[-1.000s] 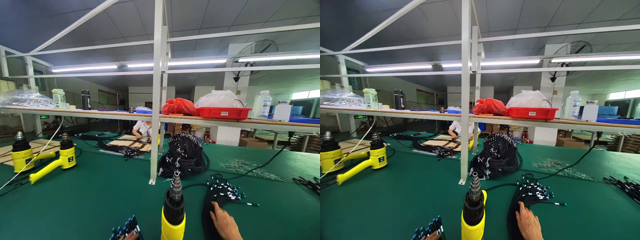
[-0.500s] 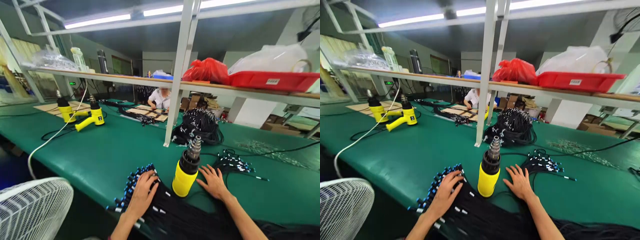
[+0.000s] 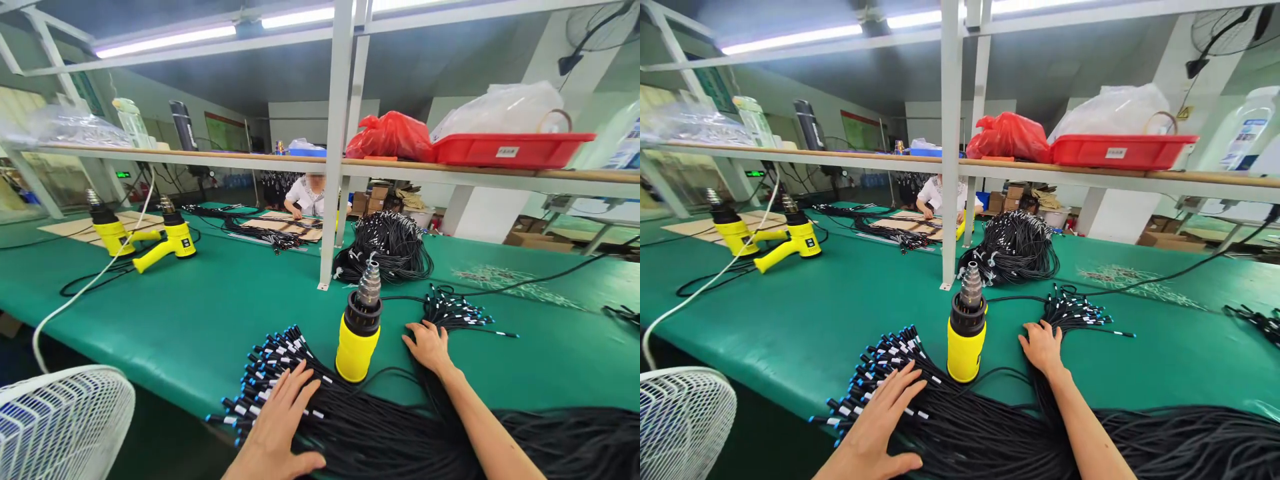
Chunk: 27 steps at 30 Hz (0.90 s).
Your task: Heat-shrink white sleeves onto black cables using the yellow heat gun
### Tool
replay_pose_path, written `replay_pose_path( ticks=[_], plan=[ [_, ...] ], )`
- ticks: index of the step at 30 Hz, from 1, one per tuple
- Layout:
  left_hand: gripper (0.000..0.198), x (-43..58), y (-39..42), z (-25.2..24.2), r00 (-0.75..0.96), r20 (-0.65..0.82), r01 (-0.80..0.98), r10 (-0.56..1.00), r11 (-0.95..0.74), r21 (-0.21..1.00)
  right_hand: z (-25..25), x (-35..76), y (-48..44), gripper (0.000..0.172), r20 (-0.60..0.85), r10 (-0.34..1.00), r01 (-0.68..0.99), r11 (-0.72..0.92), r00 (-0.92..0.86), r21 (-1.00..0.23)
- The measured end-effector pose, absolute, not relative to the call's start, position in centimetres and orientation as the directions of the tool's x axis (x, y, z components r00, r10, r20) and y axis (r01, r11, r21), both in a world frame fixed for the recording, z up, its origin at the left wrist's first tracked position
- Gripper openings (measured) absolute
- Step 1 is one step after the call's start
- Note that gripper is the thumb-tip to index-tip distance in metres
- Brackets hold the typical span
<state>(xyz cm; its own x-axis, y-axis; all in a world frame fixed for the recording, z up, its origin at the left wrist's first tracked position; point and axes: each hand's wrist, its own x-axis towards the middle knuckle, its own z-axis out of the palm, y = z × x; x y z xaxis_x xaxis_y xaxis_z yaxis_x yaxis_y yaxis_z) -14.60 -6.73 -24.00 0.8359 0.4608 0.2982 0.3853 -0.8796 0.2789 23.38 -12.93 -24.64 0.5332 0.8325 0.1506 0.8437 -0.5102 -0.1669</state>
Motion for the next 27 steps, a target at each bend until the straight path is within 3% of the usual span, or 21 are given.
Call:
replay_pose_path(
  ticks=[4, 7, 10, 13, 16, 20, 22, 24, 27],
  plan=[
    [0.08, -14.7, -6.4, -25.3, 0.841, 0.371, 0.356, 0.394, -0.919, 0.169, -22.3, 21.7, -14.6, 0.036, 0.154, 0.943, 0.928, -0.244, 0.294, -0.28],
    [0.07, -15.0, -6.1, -25.7, 0.821, 0.437, 0.354, 0.368, -0.928, 0.117, -21.1, 19.3, -16.6, 0.037, 0.066, 0.995, 0.907, -0.039, 0.073, -0.419],
    [0.058, -15.0, -6.0, -25.3, 0.776, 0.5, 0.366, 0.386, -0.92, 0.142, -19.7, 16.7, -18.4, 0.039, -0.018, 0.999, 0.821, 0.016, -0.032, -0.571],
    [0.038, -14.4, -6.3, -23.9, 0.701, 0.509, 0.422, 0.499, -0.866, 0.268, -18.0, 14.8, -19.5, 0.03, -0.018, 1.0, 0.781, -0.013, 0.002, -0.624],
    [0.034, -12.9, -7.2, -22.2, 0.691, 0.454, 0.406, 0.563, -0.821, 0.4, -17.0, 14.0, -20.4, 0.033, 0.037, 0.996, 0.72, -0.032, 0.079, -0.693],
    [0.046, -10.1, -8.3, -21.6, 0.782, 0.457, 0.214, 0.423, -0.872, 0.44, -17.1, 15.1, -22.1, 0.044, 0.089, 0.958, 0.476, -0.054, 0.272, -0.878],
    [0.035, -8.8, -8.7, -21.7, 0.802, 0.465, 0.148, 0.375, -0.878, 0.454, -17.0, 16.1, -23.0, 0.048, 0.104, 0.938, 0.363, -0.024, 0.33, -0.932],
    [0.022, -8.1, -8.9, -21.5, 0.797, 0.467, 0.119, 0.382, -0.859, 0.498, -16.5, 16.9, -23.7, 0.049, 0.118, 0.925, 0.318, -0.003, 0.361, -0.948],
    [0.026, -8.1, -9.1, -19.7, 0.798, 0.467, 0.086, 0.381, -0.839, 0.538, -14.8, 17.2, -24.4, 0.047, 0.103, 0.928, 0.347, -0.031, 0.359, -0.937]
  ],
)
